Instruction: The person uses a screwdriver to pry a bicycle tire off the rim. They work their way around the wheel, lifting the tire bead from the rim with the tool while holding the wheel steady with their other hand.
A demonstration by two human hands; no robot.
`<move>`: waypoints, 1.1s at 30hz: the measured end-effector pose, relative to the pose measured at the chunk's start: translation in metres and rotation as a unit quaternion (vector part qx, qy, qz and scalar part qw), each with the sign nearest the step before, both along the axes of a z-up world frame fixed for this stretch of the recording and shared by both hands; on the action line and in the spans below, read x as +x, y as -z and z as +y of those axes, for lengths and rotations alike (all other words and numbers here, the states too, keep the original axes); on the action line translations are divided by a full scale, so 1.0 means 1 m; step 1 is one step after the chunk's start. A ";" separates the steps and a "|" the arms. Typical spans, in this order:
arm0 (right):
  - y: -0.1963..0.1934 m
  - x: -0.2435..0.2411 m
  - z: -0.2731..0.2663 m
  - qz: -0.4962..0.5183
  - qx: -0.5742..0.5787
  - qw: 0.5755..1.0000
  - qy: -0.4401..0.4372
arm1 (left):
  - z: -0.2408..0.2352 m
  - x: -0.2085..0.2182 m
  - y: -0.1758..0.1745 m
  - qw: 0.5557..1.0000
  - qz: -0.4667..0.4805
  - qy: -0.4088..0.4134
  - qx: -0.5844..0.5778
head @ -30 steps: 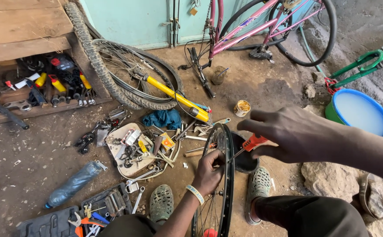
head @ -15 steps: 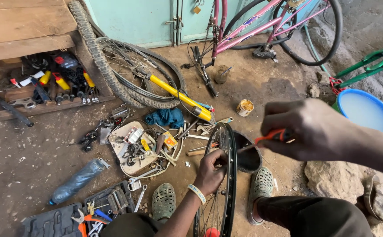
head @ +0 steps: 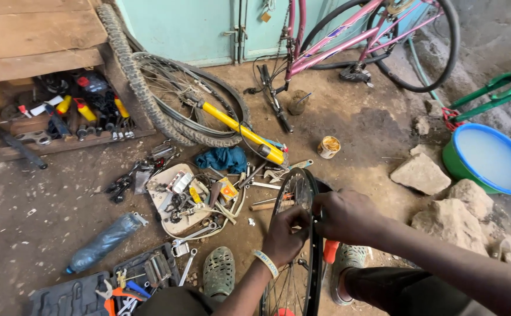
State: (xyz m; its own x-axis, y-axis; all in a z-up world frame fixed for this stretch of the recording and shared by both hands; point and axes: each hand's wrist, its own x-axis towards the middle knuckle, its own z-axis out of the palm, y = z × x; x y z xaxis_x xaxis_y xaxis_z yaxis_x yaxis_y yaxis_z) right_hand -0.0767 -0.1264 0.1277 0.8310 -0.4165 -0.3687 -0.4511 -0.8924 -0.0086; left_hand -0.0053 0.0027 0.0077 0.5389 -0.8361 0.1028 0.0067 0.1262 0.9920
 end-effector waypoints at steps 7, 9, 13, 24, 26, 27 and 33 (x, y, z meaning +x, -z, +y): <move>0.004 -0.003 0.004 -0.076 0.051 0.995 0.041 | -0.001 0.003 0.000 1.000 0.015 0.004 -0.004; 0.001 -0.007 0.005 -0.099 0.086 0.990 0.057 | -0.003 0.003 0.006 0.999 0.030 -0.016 0.003; 0.003 -0.014 0.007 -0.087 0.104 0.985 0.107 | -0.004 0.004 0.013 0.999 0.027 -0.023 -0.025; 0.142 -0.056 -0.112 -0.257 0.462 0.732 0.430 | 0.015 0.009 -0.002 0.990 0.116 0.072 -0.016; 0.206 -0.078 -0.134 -0.253 0.485 0.646 0.532 | 0.018 0.010 -0.001 0.989 0.123 0.081 0.009; 0.239 -0.089 -0.145 -0.244 0.500 0.552 0.621 | 0.017 0.011 0.000 0.987 0.129 0.086 0.031; 0.367 -0.098 -0.140 -0.238 0.376 0.429 0.786 | 0.025 0.015 -0.017 0.953 0.292 0.077 0.029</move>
State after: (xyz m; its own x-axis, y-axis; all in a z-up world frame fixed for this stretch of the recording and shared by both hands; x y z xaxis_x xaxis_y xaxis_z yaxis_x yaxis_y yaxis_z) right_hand -0.1743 -0.2669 -0.2395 -0.2034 -0.5119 -0.8346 -0.2784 0.8475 -0.4519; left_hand 0.0093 0.0274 0.0250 0.3604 -0.9050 -0.2261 0.5743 0.0242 0.8183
